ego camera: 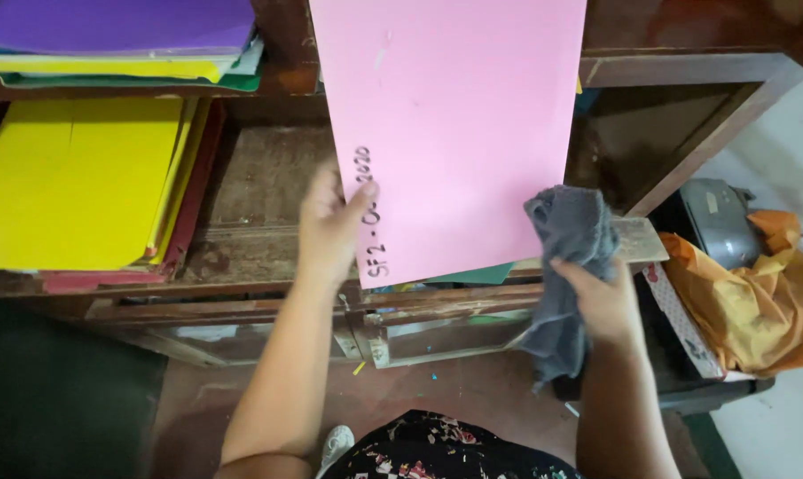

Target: Wipe dust off several plastic folders with a cloth and place them back on a shelf.

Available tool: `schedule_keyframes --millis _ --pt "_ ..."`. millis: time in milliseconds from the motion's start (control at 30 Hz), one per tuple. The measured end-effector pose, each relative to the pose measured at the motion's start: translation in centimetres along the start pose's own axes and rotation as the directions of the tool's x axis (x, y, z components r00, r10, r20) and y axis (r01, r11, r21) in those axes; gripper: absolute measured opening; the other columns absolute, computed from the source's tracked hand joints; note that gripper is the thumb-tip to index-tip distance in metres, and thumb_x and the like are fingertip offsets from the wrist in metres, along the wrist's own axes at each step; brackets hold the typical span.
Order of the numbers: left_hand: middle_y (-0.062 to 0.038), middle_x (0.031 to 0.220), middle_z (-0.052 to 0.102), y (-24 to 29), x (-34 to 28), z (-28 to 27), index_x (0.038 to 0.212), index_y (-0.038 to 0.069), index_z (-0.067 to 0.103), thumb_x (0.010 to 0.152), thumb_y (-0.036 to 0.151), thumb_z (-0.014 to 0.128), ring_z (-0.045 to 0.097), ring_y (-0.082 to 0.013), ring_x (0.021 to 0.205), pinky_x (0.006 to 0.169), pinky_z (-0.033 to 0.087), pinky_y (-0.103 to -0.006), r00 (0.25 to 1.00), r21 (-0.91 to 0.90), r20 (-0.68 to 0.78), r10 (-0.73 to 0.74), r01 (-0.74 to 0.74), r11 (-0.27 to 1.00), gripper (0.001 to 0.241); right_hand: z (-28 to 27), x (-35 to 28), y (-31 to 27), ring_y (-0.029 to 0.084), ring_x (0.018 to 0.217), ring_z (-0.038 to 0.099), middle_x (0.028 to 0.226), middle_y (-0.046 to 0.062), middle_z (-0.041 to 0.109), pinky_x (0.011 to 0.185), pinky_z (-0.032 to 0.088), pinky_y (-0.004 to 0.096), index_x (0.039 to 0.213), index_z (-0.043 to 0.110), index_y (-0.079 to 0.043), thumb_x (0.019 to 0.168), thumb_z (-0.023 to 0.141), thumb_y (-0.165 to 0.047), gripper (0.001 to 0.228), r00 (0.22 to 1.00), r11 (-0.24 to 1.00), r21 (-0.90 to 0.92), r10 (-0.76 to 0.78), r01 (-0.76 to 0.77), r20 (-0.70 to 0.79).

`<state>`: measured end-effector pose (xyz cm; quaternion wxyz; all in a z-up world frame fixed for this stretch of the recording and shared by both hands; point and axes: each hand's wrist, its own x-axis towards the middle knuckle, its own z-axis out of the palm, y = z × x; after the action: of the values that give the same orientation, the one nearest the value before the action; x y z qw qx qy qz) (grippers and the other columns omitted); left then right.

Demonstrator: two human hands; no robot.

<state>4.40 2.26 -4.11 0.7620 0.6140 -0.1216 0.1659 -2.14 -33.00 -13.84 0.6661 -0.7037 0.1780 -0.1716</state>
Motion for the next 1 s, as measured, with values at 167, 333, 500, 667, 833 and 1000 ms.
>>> schedule_keyframes --millis 167,333,500,667,833,1000 --pt "0.001 0.093 0.067 -2.8 -0.7 -1.4 0.11 0.011 0.063 0.096 0.014 0.066 0.059 -0.0088 0.084 0.077 0.048 -0.024 0.991 0.046 -0.006 -0.131 0.131 0.99 0.015 1.0 -3.4 -8.4 0.032 0.122 0.051 0.137 0.022 0.049 0.109 0.044 0.042 0.141 0.037 -0.004 0.092 0.062 0.015 0.059 0.683 0.75 -0.142 -0.651 0.646 -0.332" --pt "-0.002 0.097 0.069 -6.2 -2.0 -1.8 0.112 0.011 0.06 0.099 0.007 0.06 0.06 -0.0099 0.082 0.074 0.048 -0.0256 0.975 -0.1 0.043 -0.219 0.222 0.97 0.014 9.9 -7.3 -11.8 0.046 0.156 0.02 0.171 0.021 0.01 0.126 0.026 0.064 0.164 0.015 -0.021 0.084 0.063 0.006 0.097 0.573 0.6 -0.318 -0.798 0.734 -0.184" --pt "-0.007 0.087 0.063 -5.6 -1.8 -2.8 0.114 0.011 0.056 0.1 0.005 0.059 0.057 -0.012 0.068 0.059 0.044 -0.027 0.959 -0.157 0.046 -0.279 0.283 0.946 0.016 20.5 -7.1 -9.4 0.039 0.14 0.045 0.153 0.011 0.046 0.105 0.044 0.059 0.144 0.056 -0.036 0.067 0.07 -0.007 0.082 0.349 0.03 -0.497 -0.749 0.867 0.563" --pt "0.003 0.15 0.054 -1.9 -2.4 -4.4 0.163 0.029 0.023 0.1 0.011 0.058 0.035 -0.002 0.06 0.042 0.041 -0.0173 0.977 -0.016 0.111 -0.18 0.183 0.983 0.074 17.6 1.9 -11.3 0.035 0.128 0.063 0.143 0.016 0.063 0.091 0.055 0.048 0.133 0.072 -0.023 0.059 0.072 0.001 0.078 0.375 -0.019 -0.754 -0.859 0.656 0.348" --pt "0.008 0.15 0.045 -2.5 -2.9 -5.1 0.164 0.027 0.02 0.103 0.016 0.057 0.027 -0.0042 0.056 0.041 0.037 -0.0201 0.977 -0.086 0.14 -0.158 0.171 0.982 0.073 14.7 4.2 -16.1 0.031 0.134 0.052 0.143 0.011 0.056 0.104 0.043 0.048 0.147 0.055 -0.022 0.086 0.056 0.009 0.069 0.263 0.346 -0.684 -0.938 0.642 -0.228" --pt "0.004 0.157 0.047 -1.8 -2.7 -4.8 0.163 0.028 0.021 0.103 0.013 0.055 0.036 -0.003 0.051 0.039 0.042 -0.0202 0.973 -0.164 0.158 -0.167 0.193 0.967 0.071 21.7 -2.7 -16.3 0.036 0.149 0.037 0.158 0.015 0.044 0.115 0.027 0.047 0.149 0.056 -0.005 0.079 0.041 0.001 0.072 0.389 0.251 -0.477 -0.895 0.843 0.216"
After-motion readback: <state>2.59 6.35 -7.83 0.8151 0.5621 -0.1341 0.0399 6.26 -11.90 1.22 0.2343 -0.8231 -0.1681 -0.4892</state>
